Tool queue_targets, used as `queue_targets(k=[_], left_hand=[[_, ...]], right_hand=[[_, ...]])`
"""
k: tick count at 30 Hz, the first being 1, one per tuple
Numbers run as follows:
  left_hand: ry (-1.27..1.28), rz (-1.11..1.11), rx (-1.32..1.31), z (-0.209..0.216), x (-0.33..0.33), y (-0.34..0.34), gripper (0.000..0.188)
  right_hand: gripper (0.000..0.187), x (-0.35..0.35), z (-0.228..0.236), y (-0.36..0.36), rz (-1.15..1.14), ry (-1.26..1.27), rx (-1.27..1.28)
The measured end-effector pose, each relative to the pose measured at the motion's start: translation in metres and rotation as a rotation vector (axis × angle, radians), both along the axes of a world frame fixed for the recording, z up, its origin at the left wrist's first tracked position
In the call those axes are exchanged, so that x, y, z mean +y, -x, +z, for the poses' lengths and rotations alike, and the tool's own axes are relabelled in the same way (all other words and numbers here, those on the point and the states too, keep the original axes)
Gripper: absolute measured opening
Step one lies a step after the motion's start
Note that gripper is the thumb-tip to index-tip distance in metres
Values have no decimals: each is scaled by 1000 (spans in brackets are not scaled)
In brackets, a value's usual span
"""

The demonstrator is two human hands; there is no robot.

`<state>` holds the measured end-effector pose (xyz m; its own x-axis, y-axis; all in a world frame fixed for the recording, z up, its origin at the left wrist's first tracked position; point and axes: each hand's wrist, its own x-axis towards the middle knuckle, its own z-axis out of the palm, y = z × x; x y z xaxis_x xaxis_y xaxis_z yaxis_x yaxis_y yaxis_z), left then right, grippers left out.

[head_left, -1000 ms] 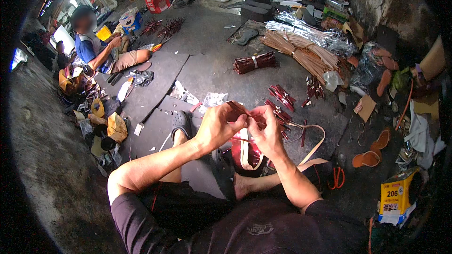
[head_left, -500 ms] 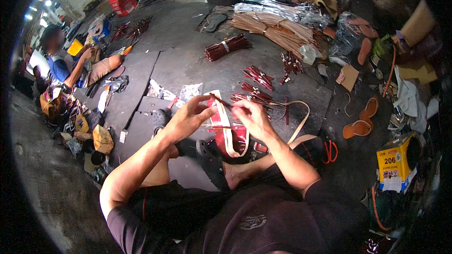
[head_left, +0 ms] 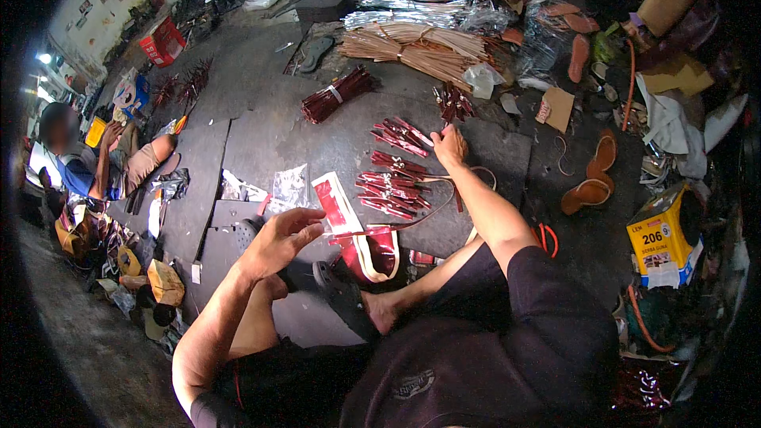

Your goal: The person sits on the floor and repeatedly picks up small red sticks and white ribbons, wrapping the ribbons around the sticks to create small decorative bundles. The person places the finished bundles on the floor beside them.

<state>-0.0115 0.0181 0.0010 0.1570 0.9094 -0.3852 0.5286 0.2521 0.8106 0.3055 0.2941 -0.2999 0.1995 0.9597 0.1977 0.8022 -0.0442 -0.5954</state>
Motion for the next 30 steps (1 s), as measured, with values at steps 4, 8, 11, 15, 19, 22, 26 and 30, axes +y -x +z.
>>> queue_targets(k=[4,8,11,15,19,22,26,30], left_hand=[[-12,-2,3,-10,-2,7,39],[-32,-28,22,-12,0,6,38],[-24,-42,2,-12,1,1,38],[-8,-50,-50,-8,5,-6,37],[-20,15,-87,-9,-1,-2,45],[-65,171,-334,2,1,-17,55],[-125,267,-551,10,1,-15,45],[-168,350,-555,6,-2,-9,36]], right_hand=[[31,10,4,2,-75,220,-67],[30,12,1,-13,-32,229,-30],[32,1,-5,-28,30,128,37],[32,-13,15,-26,88,117,588],[18,-111,163,37,603,309,970],[16,-164,230,58,893,317,831],[16,-195,261,73,1020,346,831],[21,-211,276,91,1011,189,796]])
